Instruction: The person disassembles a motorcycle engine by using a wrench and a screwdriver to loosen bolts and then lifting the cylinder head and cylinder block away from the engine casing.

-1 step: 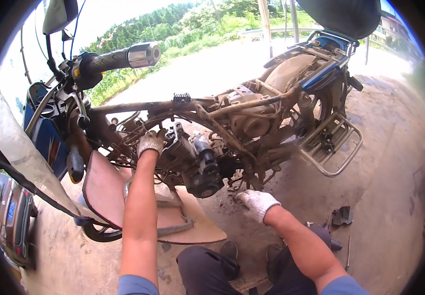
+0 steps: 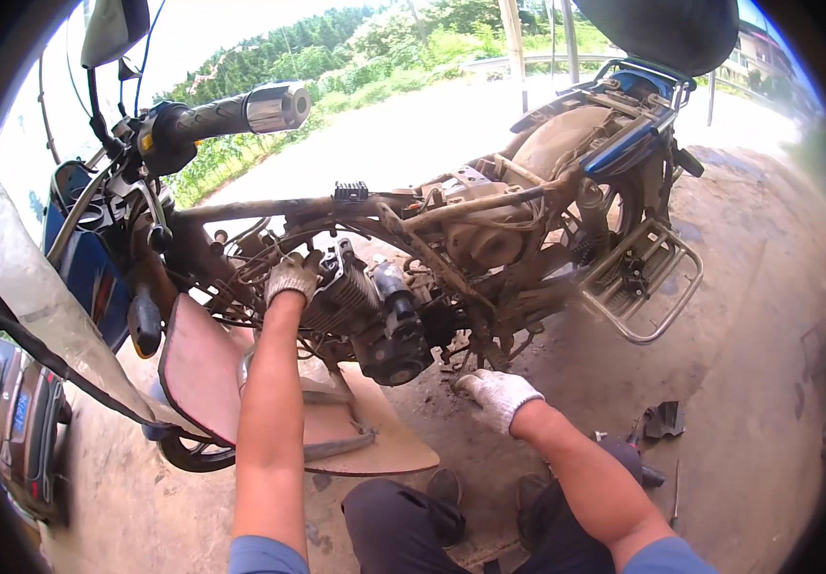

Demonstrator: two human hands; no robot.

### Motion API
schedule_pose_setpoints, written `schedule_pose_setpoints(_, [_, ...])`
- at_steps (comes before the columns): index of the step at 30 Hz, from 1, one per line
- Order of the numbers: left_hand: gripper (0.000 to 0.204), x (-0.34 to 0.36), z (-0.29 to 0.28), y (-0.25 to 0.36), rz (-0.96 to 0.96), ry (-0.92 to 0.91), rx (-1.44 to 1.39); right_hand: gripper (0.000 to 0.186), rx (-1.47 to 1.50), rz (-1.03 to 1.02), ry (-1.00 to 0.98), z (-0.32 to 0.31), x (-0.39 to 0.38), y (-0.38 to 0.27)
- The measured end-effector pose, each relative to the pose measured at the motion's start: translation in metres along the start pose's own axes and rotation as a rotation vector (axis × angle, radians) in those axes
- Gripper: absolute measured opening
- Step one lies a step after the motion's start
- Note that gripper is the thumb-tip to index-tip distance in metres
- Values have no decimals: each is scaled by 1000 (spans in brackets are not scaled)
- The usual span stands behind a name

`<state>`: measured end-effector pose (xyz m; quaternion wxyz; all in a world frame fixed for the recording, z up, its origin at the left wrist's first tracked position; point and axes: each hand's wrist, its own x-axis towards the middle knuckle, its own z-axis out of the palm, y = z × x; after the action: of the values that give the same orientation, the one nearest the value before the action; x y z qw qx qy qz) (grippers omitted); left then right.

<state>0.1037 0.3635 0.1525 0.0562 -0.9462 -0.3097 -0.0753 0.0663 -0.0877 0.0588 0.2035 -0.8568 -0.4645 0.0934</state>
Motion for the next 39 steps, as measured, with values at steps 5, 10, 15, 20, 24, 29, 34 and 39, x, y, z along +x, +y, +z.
schedule_pose_setpoints(5, [47,3,-18,50,97,-45,-161,32,-15,60,45,-11,-12,21])
schedule_pose_setpoints(10, [54,32,34,7,27,125,-223,32,13,44,34,-4,-4,18])
schedule_pose_setpoints(15, [42,68,74,-13,167,21,-246,29,21,41,13,16,-2,34])
schedule_pose_setpoints(20, [44,88,103,-16,165,321,-410,31,15,60,-13,8,-5,25])
schedule_pose_setpoints(24, [43,130,84,-106,234,161,-420,32,11,-32,79,5,13,10])
schedule_pose_setpoints(29, [45,85,90,-10,142,41,-245,30,11,57,-6,10,-5,30])
schedule_pose_setpoints(34, [45,79,60,-36,257,70,-25,35,26,2,58,13,4,24])
schedule_pose_setpoints(39, [43,59,74,11,122,172,-315,36,14,57,-16,6,-8,35])
